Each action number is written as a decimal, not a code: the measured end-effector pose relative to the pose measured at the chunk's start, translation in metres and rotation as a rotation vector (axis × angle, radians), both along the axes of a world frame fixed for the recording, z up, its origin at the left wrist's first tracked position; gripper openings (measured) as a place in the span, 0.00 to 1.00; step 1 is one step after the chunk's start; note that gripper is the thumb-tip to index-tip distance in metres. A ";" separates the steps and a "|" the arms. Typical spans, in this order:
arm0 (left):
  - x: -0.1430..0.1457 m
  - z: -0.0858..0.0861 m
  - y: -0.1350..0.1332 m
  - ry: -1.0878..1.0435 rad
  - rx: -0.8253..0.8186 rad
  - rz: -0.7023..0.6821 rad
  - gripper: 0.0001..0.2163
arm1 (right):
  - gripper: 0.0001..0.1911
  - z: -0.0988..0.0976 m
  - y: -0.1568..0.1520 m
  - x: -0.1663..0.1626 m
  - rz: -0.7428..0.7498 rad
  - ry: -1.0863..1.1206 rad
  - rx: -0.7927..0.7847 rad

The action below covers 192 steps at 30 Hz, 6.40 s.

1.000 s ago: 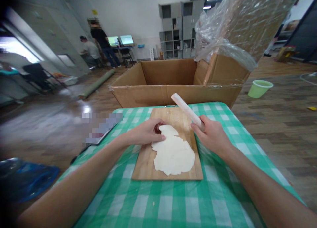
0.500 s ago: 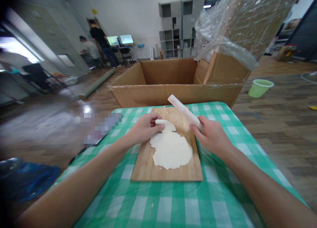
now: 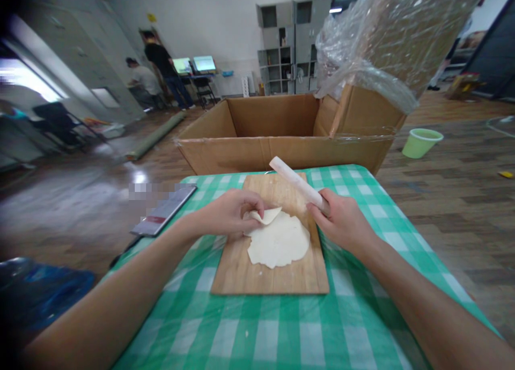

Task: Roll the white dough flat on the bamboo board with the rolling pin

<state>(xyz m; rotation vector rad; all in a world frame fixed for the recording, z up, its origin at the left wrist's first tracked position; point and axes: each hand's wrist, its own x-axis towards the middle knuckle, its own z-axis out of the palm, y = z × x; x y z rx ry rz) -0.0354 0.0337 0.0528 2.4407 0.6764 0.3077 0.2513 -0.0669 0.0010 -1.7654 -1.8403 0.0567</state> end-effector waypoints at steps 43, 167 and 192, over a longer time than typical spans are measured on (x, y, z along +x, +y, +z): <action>0.000 -0.002 -0.003 0.267 -0.267 0.071 0.17 | 0.14 0.005 -0.002 -0.004 0.028 -0.050 -0.033; -0.023 -0.010 0.035 -0.010 -0.840 -0.123 0.23 | 0.16 -0.004 -0.002 0.002 0.077 -0.163 -0.119; 0.007 0.014 -0.012 0.355 -0.333 -0.145 0.13 | 0.16 0.004 -0.003 -0.004 0.070 -0.152 -0.137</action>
